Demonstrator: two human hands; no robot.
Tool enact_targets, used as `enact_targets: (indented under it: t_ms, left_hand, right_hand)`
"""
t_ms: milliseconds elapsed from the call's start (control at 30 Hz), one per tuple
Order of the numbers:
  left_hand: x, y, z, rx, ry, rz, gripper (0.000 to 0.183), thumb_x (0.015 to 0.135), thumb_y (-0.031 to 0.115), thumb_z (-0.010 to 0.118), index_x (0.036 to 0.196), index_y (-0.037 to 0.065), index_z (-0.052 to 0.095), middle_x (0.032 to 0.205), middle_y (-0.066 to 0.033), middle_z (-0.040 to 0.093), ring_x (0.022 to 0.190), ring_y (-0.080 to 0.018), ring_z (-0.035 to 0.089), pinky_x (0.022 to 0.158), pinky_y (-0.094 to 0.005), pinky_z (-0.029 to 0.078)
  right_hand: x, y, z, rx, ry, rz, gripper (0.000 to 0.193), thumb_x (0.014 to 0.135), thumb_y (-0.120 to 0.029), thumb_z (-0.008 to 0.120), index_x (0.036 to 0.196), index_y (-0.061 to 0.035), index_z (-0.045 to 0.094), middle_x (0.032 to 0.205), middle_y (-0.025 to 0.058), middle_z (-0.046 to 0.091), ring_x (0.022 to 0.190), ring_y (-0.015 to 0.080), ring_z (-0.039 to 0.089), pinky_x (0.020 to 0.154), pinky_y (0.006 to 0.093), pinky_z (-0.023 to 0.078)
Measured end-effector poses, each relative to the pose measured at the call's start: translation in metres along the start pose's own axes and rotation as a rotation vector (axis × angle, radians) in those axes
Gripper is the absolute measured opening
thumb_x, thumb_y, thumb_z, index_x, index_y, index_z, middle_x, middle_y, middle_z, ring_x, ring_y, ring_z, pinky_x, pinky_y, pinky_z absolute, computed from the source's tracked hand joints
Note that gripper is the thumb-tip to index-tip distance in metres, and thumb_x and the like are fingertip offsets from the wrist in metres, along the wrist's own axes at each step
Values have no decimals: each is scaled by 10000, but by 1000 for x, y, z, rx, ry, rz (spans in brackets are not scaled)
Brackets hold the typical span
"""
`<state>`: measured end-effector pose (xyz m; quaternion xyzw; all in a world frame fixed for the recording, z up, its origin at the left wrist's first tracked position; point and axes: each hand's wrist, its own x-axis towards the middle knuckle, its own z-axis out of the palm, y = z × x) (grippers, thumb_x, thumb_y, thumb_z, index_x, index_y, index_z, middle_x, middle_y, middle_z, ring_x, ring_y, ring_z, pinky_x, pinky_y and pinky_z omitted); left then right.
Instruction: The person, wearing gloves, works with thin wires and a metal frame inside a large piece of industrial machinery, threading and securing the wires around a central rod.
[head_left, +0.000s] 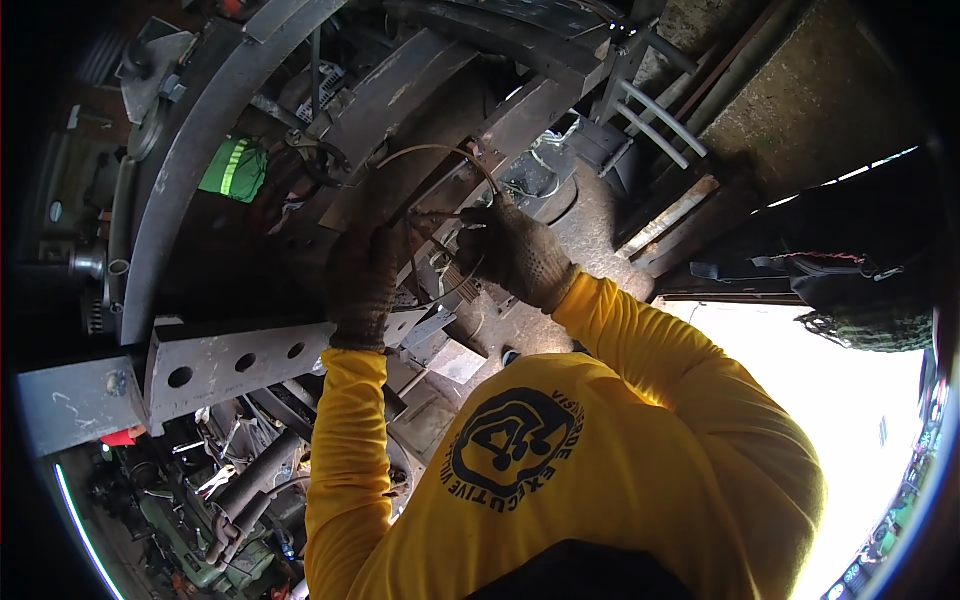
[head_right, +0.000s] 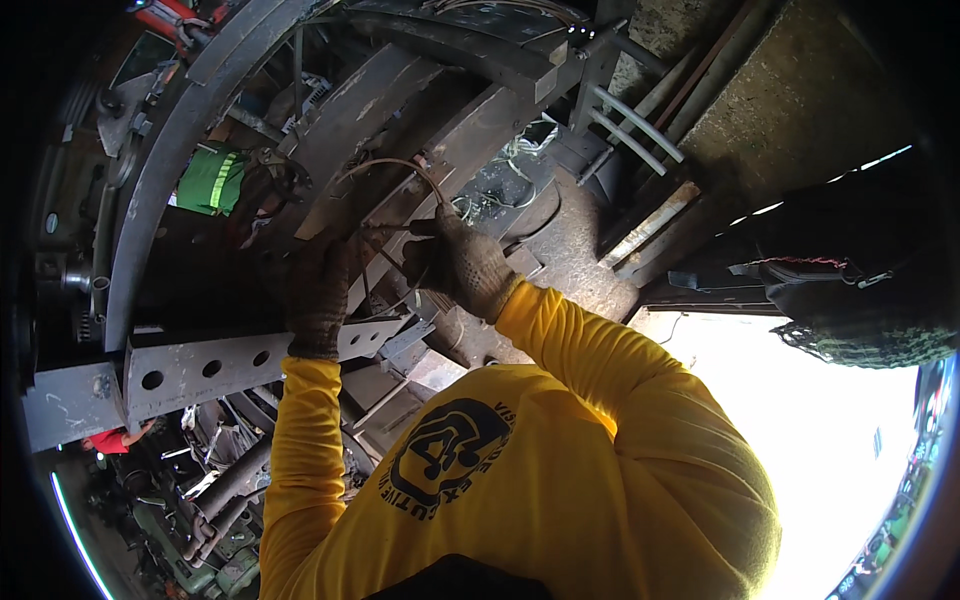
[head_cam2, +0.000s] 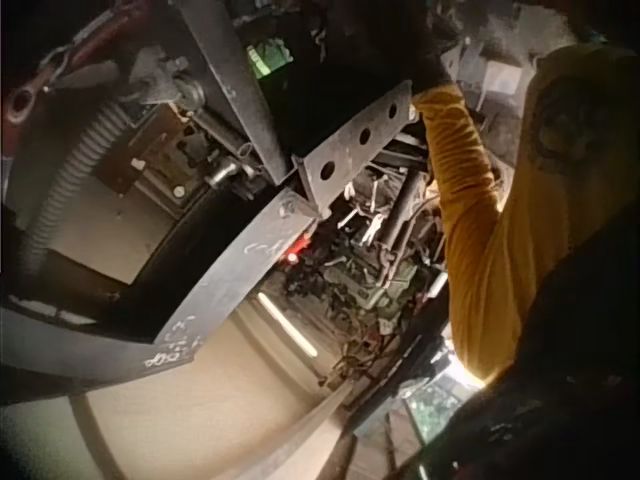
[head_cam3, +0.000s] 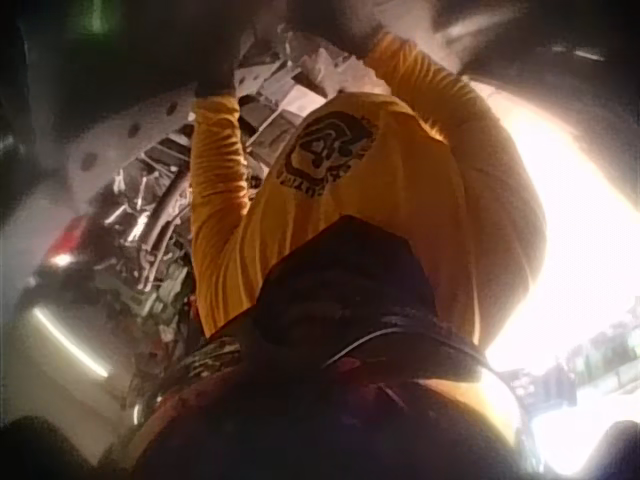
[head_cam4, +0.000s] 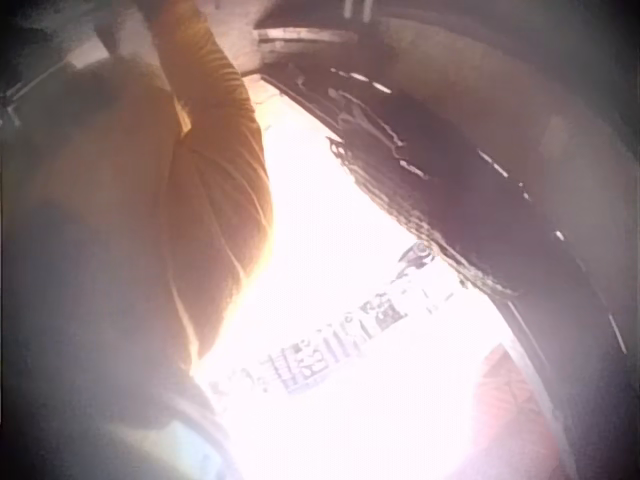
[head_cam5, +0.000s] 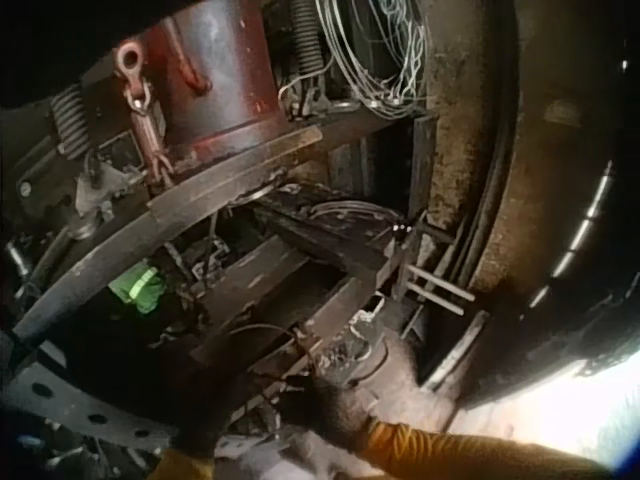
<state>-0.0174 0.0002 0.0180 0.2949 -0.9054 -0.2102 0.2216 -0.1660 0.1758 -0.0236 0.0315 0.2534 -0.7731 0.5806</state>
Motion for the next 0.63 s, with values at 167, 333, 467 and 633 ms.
enact_targets:
  t_ms: [167, 333, 467, 633]
  left_hand:
    - [-3, -2, 5, 22, -7, 51, 298, 968, 234, 659, 1203, 52, 685, 1102, -144, 710, 1033, -289, 678, 933, -394, 521]
    - [-4, -6, 6, 44, -19, 146, 295, 968, 222, 660, 1200, 43, 689, 1115, -150, 713, 1046, -290, 678, 941, -397, 520]
    - [-5, -7, 9, -74, 19, 93, 290, 925, 248, 731, 1145, 61, 704, 1038, -142, 723, 963, -282, 699, 882, -369, 540]
    - [-1, -13, 14, -102, 63, 75, 349, 923, 286, 739, 1204, 81, 699, 1067, -153, 726, 991, -262, 703, 907, -371, 536]
  right_hand:
    - [-4, 9, 5, -65, 132, -84, 592, 1027, -548, 514, 1225, 5, 589, 760, 67, 565, 656, 196, 565, 635, 345, 492]
    - [3, 28, 22, -106, 409, -180, 537, 1008, -574, 546, 1150, -71, 665, 674, 1, 500, 521, 131, 465, 485, 277, 393]
    - [10, 26, 9, -36, 330, -136, 507, 1012, -548, 552, 1144, -72, 666, 671, 17, 502, 521, 155, 477, 508, 289, 427]
    - [12, 20, 0, -203, 302, -199, 520, 980, -563, 593, 1196, -92, 631, 815, 67, 582, 655, 181, 581, 555, 331, 489]
